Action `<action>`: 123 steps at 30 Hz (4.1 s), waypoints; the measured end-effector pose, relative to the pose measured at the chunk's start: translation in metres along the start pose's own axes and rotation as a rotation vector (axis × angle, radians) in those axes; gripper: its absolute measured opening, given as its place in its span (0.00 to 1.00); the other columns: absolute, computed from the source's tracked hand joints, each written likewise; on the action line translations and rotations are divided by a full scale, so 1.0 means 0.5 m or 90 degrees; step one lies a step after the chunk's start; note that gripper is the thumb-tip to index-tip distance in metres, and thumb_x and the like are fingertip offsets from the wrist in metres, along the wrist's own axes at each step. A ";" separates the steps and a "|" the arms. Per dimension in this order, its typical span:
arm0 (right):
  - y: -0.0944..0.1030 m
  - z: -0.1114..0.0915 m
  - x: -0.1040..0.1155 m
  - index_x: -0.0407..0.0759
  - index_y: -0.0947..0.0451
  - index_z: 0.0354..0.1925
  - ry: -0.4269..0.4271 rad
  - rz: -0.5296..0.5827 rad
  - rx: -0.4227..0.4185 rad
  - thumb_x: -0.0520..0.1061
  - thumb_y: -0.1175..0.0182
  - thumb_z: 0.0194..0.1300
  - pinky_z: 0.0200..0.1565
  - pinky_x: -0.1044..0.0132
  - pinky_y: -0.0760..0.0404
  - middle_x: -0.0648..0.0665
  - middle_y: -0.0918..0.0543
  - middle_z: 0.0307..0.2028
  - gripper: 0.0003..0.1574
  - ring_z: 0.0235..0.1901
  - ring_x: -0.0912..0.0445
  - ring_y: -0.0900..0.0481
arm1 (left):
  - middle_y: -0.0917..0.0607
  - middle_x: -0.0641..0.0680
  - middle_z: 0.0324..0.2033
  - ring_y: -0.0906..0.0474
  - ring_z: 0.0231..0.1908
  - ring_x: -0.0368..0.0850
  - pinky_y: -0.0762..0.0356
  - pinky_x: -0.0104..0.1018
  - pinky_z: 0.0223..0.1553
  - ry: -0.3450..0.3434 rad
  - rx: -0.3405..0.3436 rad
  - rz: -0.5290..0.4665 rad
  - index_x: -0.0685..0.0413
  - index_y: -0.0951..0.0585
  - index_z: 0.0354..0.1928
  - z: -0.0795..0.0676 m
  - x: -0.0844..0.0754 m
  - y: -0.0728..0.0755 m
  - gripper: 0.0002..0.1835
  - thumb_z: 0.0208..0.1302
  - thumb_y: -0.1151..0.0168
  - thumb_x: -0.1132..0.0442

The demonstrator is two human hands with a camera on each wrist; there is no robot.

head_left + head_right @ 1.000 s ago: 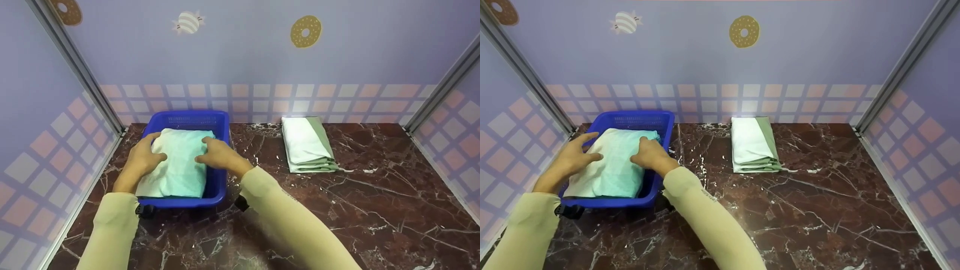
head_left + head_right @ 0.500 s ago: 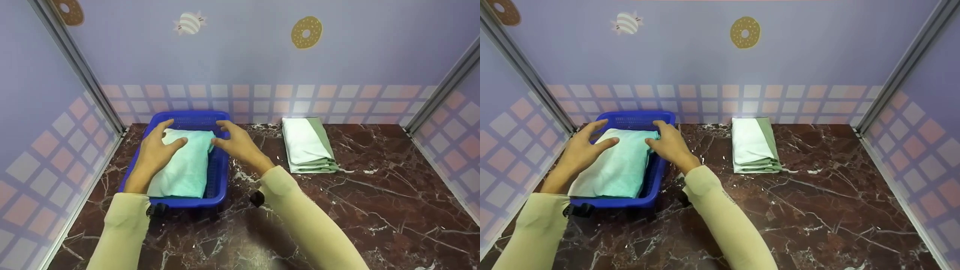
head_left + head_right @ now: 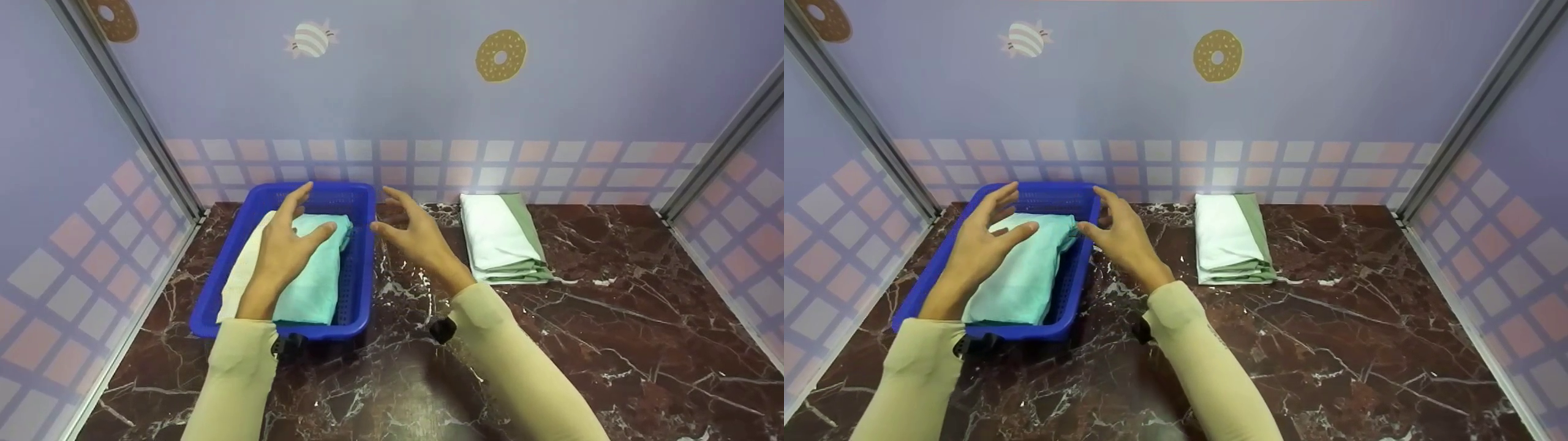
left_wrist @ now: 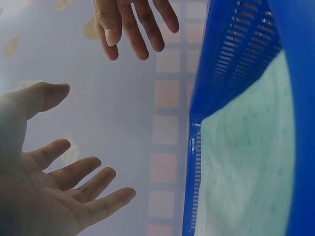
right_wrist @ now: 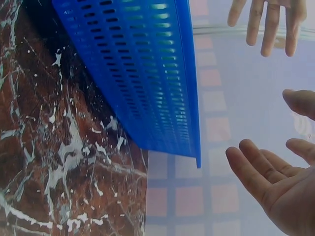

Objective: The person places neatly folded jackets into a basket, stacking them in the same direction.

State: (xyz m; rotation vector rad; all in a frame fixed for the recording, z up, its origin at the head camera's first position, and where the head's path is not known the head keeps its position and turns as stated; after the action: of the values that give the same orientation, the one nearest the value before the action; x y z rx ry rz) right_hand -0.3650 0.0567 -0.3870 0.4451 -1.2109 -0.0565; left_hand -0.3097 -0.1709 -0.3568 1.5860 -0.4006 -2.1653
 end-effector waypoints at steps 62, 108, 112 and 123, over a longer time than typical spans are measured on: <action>0.299 -0.202 -0.226 0.33 0.31 0.75 -0.076 0.046 -0.283 0.39 0.33 0.74 0.52 0.69 0.18 0.31 0.25 0.69 0.36 0.60 0.41 0.21 | 0.24 0.61 0.71 0.26 0.68 0.62 0.28 0.61 0.67 0.036 0.092 -0.259 0.48 0.25 0.75 -0.023 -0.025 -0.452 0.37 0.64 0.27 0.57; 0.355 -0.230 -0.330 0.41 0.65 0.86 -0.368 0.000 -0.176 0.55 0.39 0.77 0.76 0.39 0.43 0.29 0.56 0.83 0.60 0.79 0.34 0.49 | 0.12 0.64 0.51 0.13 0.47 0.57 0.14 0.44 0.47 0.169 0.237 -0.362 0.56 0.35 0.81 -0.017 0.062 -0.563 0.41 0.68 0.31 0.62; 0.351 -0.230 -0.334 0.39 0.60 0.86 -0.390 0.011 -0.168 0.56 0.42 0.79 0.59 0.52 0.19 0.25 0.38 0.75 0.56 0.61 0.40 0.23 | 0.11 0.60 0.39 0.13 0.34 0.55 0.13 0.40 0.33 0.194 0.243 -0.337 0.55 0.36 0.82 -0.018 0.069 -0.552 0.41 0.70 0.32 0.62; 0.347 -0.235 -0.342 0.34 0.51 0.83 -0.401 0.033 -0.142 0.60 0.43 0.79 0.29 0.60 0.13 0.33 0.17 0.51 0.52 0.28 0.55 0.16 | 0.15 0.61 0.25 0.21 0.13 0.44 0.22 0.33 0.14 0.272 0.245 -0.307 0.67 0.37 0.78 -0.027 0.091 -0.523 0.42 0.74 0.35 0.48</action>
State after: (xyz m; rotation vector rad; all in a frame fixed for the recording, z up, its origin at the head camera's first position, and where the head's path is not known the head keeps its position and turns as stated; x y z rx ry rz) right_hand -0.3529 0.2976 -0.5091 0.1998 -1.8107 -0.3019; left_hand -0.3521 0.0336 -0.5210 2.5141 -0.3348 -2.0606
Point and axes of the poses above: each hand's wrist, its own z-axis towards the middle knuckle, its own y-axis out of the back of the hand, x = y × z, the point moved 4 cm from there along z, towards the middle knuckle
